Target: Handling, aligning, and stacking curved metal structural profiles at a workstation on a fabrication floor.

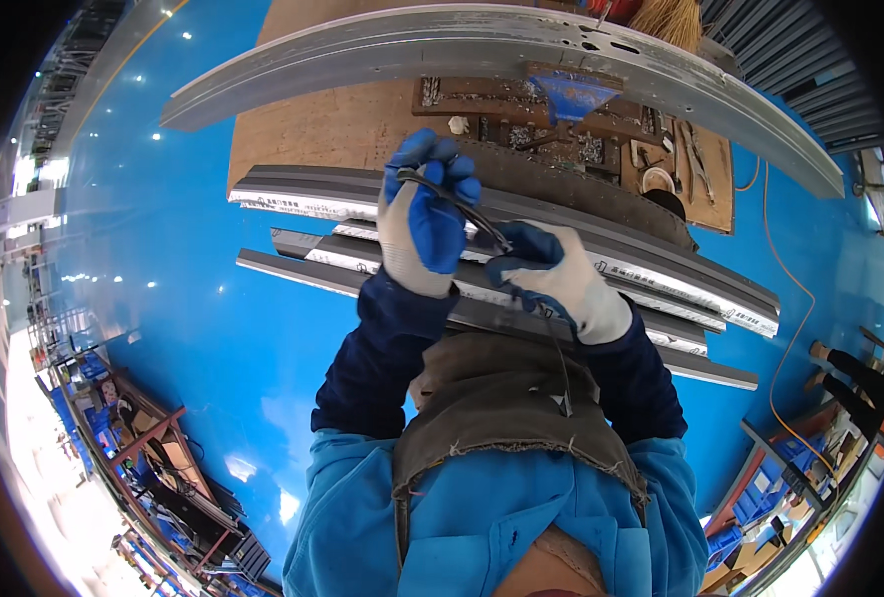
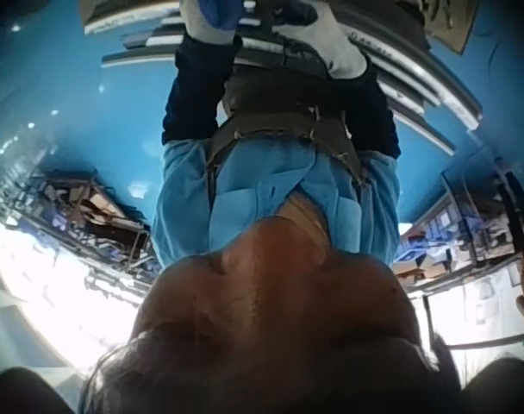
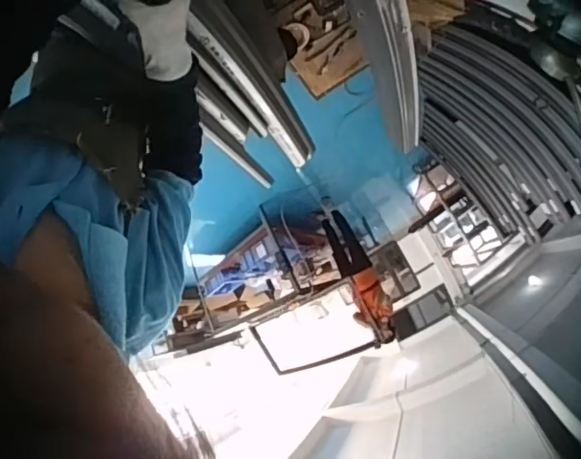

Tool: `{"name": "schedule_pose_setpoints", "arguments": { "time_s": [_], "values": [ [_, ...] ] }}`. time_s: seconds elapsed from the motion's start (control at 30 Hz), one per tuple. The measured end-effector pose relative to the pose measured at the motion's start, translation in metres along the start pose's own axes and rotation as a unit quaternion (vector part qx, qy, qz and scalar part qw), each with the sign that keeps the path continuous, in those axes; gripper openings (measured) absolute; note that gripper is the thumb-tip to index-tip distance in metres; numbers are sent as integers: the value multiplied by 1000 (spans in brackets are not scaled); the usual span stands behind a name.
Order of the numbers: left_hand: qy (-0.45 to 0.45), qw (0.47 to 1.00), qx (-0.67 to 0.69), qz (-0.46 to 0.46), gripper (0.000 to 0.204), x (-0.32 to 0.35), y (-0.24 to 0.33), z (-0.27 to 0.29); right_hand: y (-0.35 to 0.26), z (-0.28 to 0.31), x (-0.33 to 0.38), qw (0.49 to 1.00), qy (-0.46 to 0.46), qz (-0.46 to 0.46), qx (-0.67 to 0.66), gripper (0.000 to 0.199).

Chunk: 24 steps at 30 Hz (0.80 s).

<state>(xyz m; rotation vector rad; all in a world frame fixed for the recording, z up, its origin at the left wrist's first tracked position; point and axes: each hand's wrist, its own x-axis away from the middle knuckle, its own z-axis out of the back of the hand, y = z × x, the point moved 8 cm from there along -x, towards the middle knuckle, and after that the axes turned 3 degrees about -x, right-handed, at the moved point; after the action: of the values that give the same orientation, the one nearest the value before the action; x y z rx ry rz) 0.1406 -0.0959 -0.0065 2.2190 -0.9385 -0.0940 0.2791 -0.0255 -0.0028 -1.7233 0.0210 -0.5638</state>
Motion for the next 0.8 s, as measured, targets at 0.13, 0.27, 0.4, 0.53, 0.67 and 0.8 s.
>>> {"name": "schedule_pose_setpoints", "arguments": {
  "time_s": [0.13, 0.27, 0.4, 0.53, 0.67, 0.8],
  "values": [
    [-103, 982, -97, 127, 47, 13, -29, -3, 8, 57, 14, 963, 191, 43, -186, 30],
    [-259, 926, -247, 124, 61, 44, -56, -29, 22, 84, 15, 893, 312, 117, -302, 29],
    [-240, 894, -379, 7, 69, 51, -55, -41, 21, 74, 16, 858, 356, 151, -339, 30],
    [-175, 871, -459, -18, 68, 36, -40, -29, 9, 64, 15, 871, 319, 149, -343, 32],
    [-179, 837, -448, 258, 57, 28, -43, 19, 6, 42, 13, 913, 184, 89, -354, 36],
    [-146, 878, -368, 269, 35, 18, -28, 26, 22, 45, 17, 935, 221, 7, -277, 38]
  ]
}}
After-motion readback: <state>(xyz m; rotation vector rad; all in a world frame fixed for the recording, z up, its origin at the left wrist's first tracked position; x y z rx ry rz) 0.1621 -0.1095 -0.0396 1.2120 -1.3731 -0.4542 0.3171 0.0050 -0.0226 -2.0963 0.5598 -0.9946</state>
